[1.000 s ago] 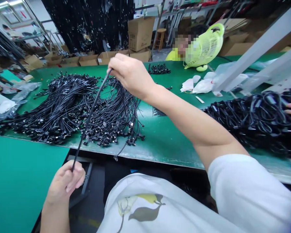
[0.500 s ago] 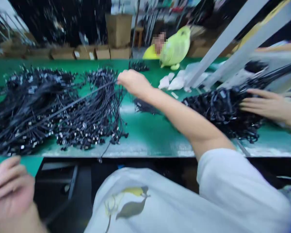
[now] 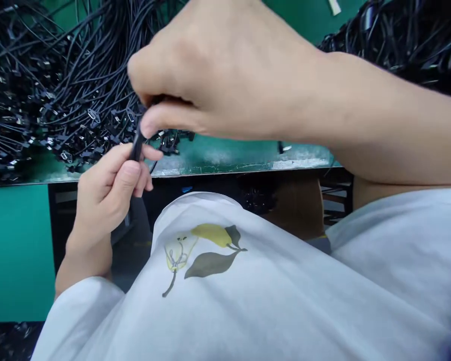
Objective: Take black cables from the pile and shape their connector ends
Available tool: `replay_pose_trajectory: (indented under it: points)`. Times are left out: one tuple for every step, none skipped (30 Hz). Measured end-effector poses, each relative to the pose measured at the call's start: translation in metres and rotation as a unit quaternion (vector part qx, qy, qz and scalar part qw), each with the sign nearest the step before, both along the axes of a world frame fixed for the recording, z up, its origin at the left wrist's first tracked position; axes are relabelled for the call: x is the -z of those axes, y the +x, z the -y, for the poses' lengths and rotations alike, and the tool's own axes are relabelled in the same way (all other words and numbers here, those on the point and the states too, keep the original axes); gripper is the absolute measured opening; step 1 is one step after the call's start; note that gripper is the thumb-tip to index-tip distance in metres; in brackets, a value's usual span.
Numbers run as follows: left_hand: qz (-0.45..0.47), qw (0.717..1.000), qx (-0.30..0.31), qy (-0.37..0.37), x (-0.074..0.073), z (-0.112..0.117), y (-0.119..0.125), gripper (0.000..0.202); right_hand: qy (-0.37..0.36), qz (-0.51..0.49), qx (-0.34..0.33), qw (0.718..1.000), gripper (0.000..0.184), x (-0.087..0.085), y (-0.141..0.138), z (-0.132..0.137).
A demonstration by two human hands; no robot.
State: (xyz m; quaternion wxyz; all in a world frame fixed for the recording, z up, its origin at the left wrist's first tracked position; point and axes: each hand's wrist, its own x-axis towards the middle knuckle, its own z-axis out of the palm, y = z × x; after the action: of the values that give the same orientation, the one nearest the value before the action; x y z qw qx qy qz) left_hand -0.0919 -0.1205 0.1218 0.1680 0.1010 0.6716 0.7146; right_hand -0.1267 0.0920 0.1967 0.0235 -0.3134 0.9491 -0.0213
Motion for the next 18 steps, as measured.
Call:
replay_pose_trajectory:
  points:
    - [0.023, 0.998, 0.05, 0.039, -0.001, 0.002, -0.004, 0.022, -0.013, -0.012, 0.004, 1.0, 0.054, 0.0, -0.003, -0.009]
    - [0.058, 0.991, 0.088, 0.087, -0.002, 0.007, -0.008, 0.025, -0.031, -0.017, 0.003, 0.999, 0.052, 0.001, -0.005, -0.019]
    - [0.1, 0.981, 0.098, 0.137, -0.003, 0.013, -0.011, 0.029, -0.054, -0.02, 0.001, 0.998, 0.046, 0.005, -0.007, -0.029]
    - [0.138, 0.969, 0.082, 0.185, -0.004, 0.019, -0.014, 0.033, -0.08, -0.019, 0.0, 0.997, 0.04, 0.011, -0.01, -0.039]
    - [0.166, 0.959, 0.043, 0.227, -0.005, 0.026, -0.016, 0.035, -0.107, -0.017, 0.0, 0.994, 0.034, 0.02, -0.012, -0.048]
    - [0.182, 0.948, -0.013, 0.262, -0.006, 0.032, -0.019, 0.035, -0.137, -0.018, 0.001, 0.99, 0.031, 0.03, -0.016, -0.056]
    - [0.187, 0.937, -0.071, 0.288, -0.007, 0.037, -0.02, 0.034, -0.165, -0.021, 0.007, 0.986, 0.032, 0.042, -0.021, -0.063]
    - [0.182, 0.926, -0.12, 0.308, -0.008, 0.042, -0.022, 0.033, -0.192, -0.025, 0.011, 0.981, 0.037, 0.054, -0.026, -0.068]
    - [0.17, 0.916, -0.154, 0.328, -0.009, 0.047, -0.024, 0.033, -0.215, -0.026, 0.014, 0.976, 0.044, 0.065, -0.031, -0.072]
    - [0.154, 0.909, -0.176, 0.345, -0.009, 0.051, -0.025, 0.033, -0.237, -0.026, 0.017, 0.971, 0.051, 0.075, -0.035, -0.075]
    - [0.136, 0.904, -0.187, 0.359, -0.009, 0.055, -0.026, 0.034, -0.26, -0.022, 0.021, 0.965, 0.055, 0.083, -0.038, -0.077]
    - [0.119, 0.902, -0.193, 0.367, -0.009, 0.057, -0.026, 0.033, -0.278, -0.017, 0.024, 0.96, 0.055, 0.089, -0.038, -0.078]
    - [0.104, 0.904, -0.196, 0.365, -0.008, 0.058, -0.025, 0.032, -0.292, -0.018, 0.028, 0.956, 0.05, 0.094, -0.037, -0.077]
    - [0.089, 0.911, -0.196, 0.352, -0.007, 0.057, -0.024, 0.031, -0.299, -0.03, 0.031, 0.953, 0.042, 0.099, -0.033, -0.074]
    - [0.068, 0.923, -0.196, 0.325, -0.006, 0.053, -0.023, 0.031, -0.303, -0.06, 0.028, 0.951, 0.033, 0.105, -0.027, -0.068]
    - [0.038, 0.939, -0.194, 0.282, -0.003, 0.048, -0.022, 0.032, -0.301, -0.099, 0.014, 0.948, 0.026, 0.112, -0.02, -0.061]
    - [-0.006, 0.957, -0.187, 0.223, -0.001, 0.04, -0.021, 0.035, -0.316, -0.15, -0.02, 0.936, 0.022, 0.122, -0.013, -0.051]
    - [-0.068, 0.969, -0.185, 0.15, 0.002, 0.032, -0.02, 0.039, -0.325, -0.166, -0.078, 0.928, 0.021, 0.133, -0.007, -0.04]
